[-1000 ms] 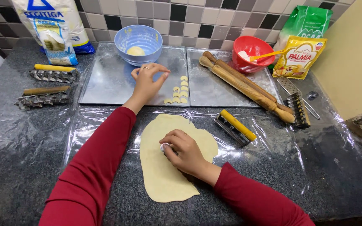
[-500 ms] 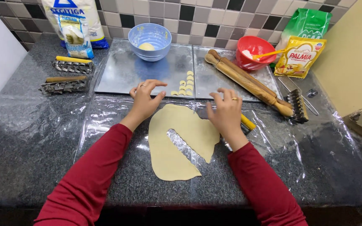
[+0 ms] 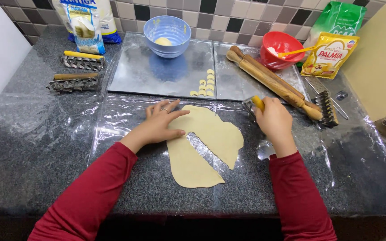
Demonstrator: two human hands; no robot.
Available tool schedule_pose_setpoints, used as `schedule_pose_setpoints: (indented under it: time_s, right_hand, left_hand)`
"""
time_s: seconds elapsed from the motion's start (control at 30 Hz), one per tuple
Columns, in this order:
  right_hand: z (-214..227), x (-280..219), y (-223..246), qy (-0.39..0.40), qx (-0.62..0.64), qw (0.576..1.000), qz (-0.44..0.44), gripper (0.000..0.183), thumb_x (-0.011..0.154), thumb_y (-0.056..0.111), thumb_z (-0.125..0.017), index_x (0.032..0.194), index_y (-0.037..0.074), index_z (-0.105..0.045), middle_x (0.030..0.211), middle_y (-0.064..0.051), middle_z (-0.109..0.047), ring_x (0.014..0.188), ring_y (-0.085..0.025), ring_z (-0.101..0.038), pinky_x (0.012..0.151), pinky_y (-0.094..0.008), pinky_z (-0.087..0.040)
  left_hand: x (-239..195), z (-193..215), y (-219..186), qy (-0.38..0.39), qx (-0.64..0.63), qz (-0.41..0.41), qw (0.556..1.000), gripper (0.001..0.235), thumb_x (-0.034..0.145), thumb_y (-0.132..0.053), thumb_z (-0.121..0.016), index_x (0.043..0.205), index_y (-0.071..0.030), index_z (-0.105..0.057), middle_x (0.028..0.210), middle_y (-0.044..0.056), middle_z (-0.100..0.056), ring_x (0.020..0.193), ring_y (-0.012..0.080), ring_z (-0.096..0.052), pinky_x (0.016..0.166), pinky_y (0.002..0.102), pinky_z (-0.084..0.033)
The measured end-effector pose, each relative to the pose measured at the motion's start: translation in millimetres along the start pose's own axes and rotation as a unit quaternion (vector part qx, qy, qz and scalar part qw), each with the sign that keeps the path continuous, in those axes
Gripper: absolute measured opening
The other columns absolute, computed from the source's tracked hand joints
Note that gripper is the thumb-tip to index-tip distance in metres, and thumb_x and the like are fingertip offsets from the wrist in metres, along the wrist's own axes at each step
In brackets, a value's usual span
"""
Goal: Cutting and shaping dough into small decorative pastries using a roller cutter and manual folding.
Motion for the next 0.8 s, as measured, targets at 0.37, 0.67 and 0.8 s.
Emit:
schedule_pose_setpoints:
  time_s: [0.37,0.67,0.8]
  right_hand:
    - [34.5,-90.5,166.4,0.025,0.244,0.940,0.238,0.049,0.092,0.010,-0.060,0.140,0.004,-0.054,0.106,-0.021,-0.068,0.100,-0.045,-0.068,0.083,-0.052,-0.056]
    - [10.8,-113.4,187.6,-0.014,0.141,0.949,0.283,0.048,0.100,0.022,-0.059,0.145,0.009,-0.052,0.090,-0.011,-0.067,0.076,-0.033,-0.072,0.063,-0.043,-0.061]
    - [5.0,-116.2,190.4,-0.007,0.118,0.952,0.282,0.045,0.101,0.022,-0.057,0.143,0.008,-0.053,0.087,-0.010,-0.066,0.071,-0.031,-0.073,0.059,-0.042,-0.062]
  left_hand:
    - [-0.8,-9.8,4.7,0.087,0.040,0.025,0.995,0.077,0.079,-0.066,-0.071,0.148,-0.042,-0.046,0.170,0.002,-0.018,0.153,0.0411,-0.011,0.115,0.065,-0.004]
    - [0.5,-11.9,7.3,0.097,0.046,0.029,0.994,0.085,0.075,-0.068,-0.073,0.150,-0.042,-0.042,0.170,0.002,-0.017,0.153,0.0409,-0.009,0.116,0.067,-0.001]
    - [1.8,-14.0,9.7,0.094,0.045,0.028,0.994,0.088,0.074,-0.070,-0.073,0.151,-0.043,-0.041,0.170,0.002,-0.018,0.153,0.0406,-0.010,0.116,0.067,0.000]
Point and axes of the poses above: each hand's wrist, its own x-axis towards the middle knuckle, its own z-axis out of the back of the hand, y = z × x, the point moved 10 cm from there along x, towards the middle knuckle
